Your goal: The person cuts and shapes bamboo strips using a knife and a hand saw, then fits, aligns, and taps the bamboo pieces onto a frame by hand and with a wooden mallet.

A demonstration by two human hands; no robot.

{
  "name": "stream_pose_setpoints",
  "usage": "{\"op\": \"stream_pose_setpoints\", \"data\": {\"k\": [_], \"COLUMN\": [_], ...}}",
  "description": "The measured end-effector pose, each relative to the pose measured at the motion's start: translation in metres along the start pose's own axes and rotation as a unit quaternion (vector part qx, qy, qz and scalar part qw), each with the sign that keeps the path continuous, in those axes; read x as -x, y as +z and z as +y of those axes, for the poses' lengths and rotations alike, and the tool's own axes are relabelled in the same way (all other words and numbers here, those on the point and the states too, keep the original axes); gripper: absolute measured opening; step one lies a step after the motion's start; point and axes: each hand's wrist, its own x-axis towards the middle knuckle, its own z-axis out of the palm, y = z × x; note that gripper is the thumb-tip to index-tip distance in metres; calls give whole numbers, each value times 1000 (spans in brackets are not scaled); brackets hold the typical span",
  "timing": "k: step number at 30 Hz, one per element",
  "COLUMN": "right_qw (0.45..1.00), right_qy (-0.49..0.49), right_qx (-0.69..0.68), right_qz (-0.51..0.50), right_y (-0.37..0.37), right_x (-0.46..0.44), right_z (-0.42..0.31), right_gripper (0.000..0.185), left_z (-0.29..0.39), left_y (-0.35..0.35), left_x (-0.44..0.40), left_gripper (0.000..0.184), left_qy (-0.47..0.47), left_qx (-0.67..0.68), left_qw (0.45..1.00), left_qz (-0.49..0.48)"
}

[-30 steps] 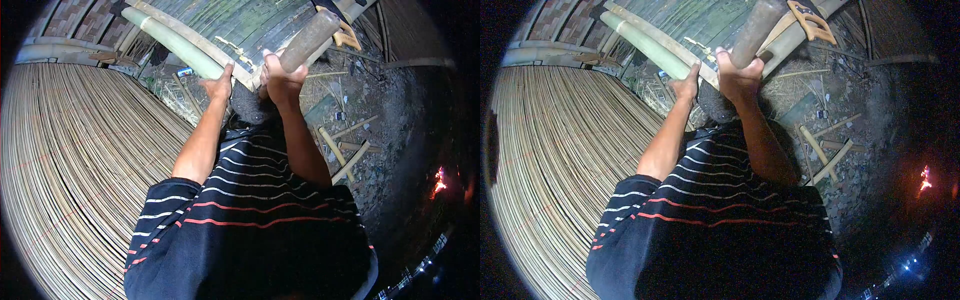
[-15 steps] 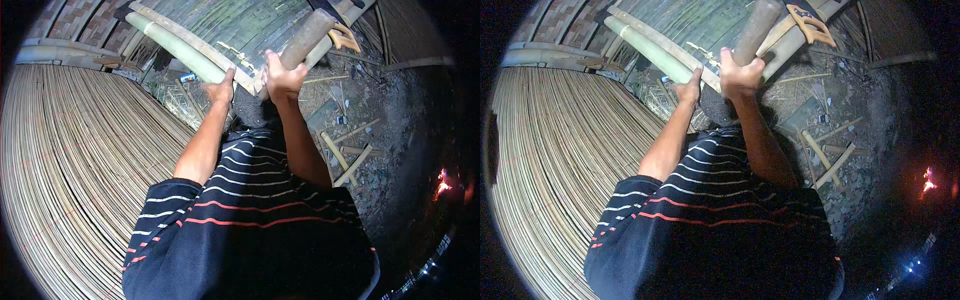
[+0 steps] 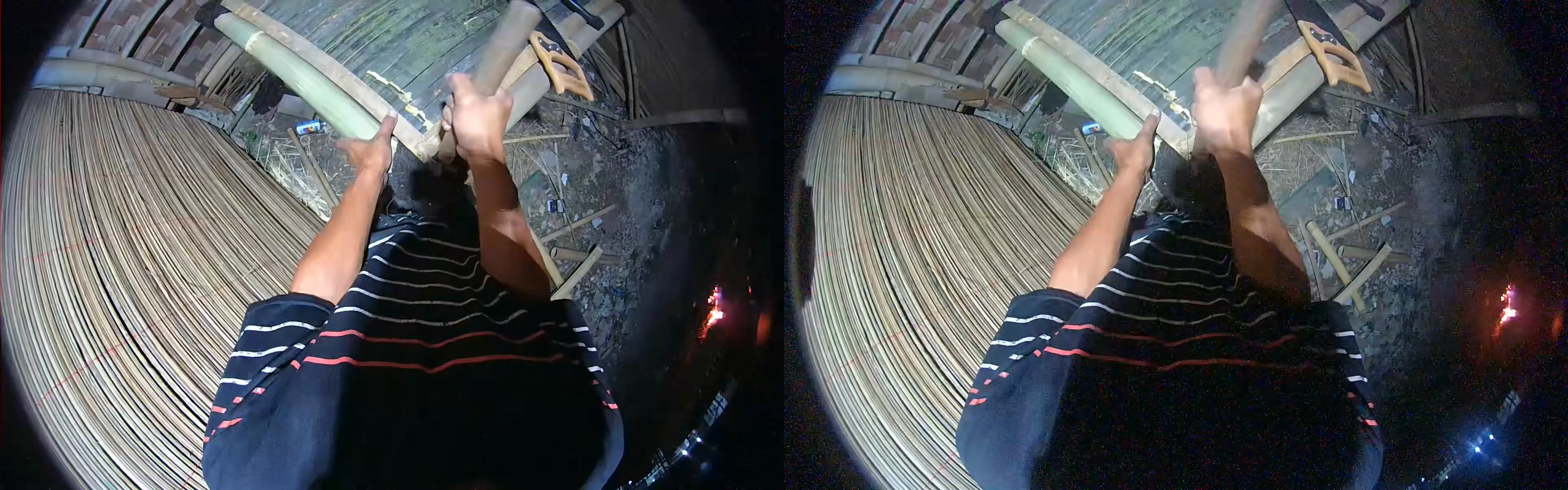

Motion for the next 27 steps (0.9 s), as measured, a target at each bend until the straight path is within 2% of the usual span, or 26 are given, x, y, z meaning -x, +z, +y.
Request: {"op": "stream_pose_setpoints", "data": {"k": [1, 4, 5, 8, 13, 18, 22, 24, 25, 27], "right_qw": [999, 994, 992, 991, 986, 993, 999, 999, 997, 996], "right_qy": [2, 23, 34, 49, 56, 23, -5, 22, 71, 78], "right_qx": [-30, -101, -112, -121, -150, -112, -33, 0, -14, -18], "right_qz": [-30, -31, -35, -41, -45, -40, 21, -27, -26, -41], "right_y": [-4, -9, -11, -13, -16, -11, -3, -4, -4, -3], "right_x": [7, 5, 3, 4, 8, 8, -6, 0, 8, -2], "right_z": [-18, -31, -31, -21, -18, -4, 12, 6, -9, -6], "right_gripper": [14, 13, 14, 13, 16, 18, 18, 17, 16, 16], "left_z": [1, 19, 9, 4, 6, 10, 9, 11, 8, 2], "left_y": [-3, -14, -8, -5, -7, -7, -5, -8, -6, -1], "left_x": [5, 19, 11, 7, 8, 13, 10, 13, 12, 8], "left_gripper": [155, 156, 156, 156, 156, 154, 154, 154, 154, 150], "left_qy": [2, -32, -36, -14, -28, -27, -43, -14, -18, -21], "left_qx": [-1, 11, -2, -12, -24, -23, -36, -16, -16, 3], "left_qw": [1000, 999, 999, 1000, 999, 999, 998, 1000, 1000, 1000], "left_qz": [0, -40, -18, -4, -23, -15, -3, -15, -15, 9]}}
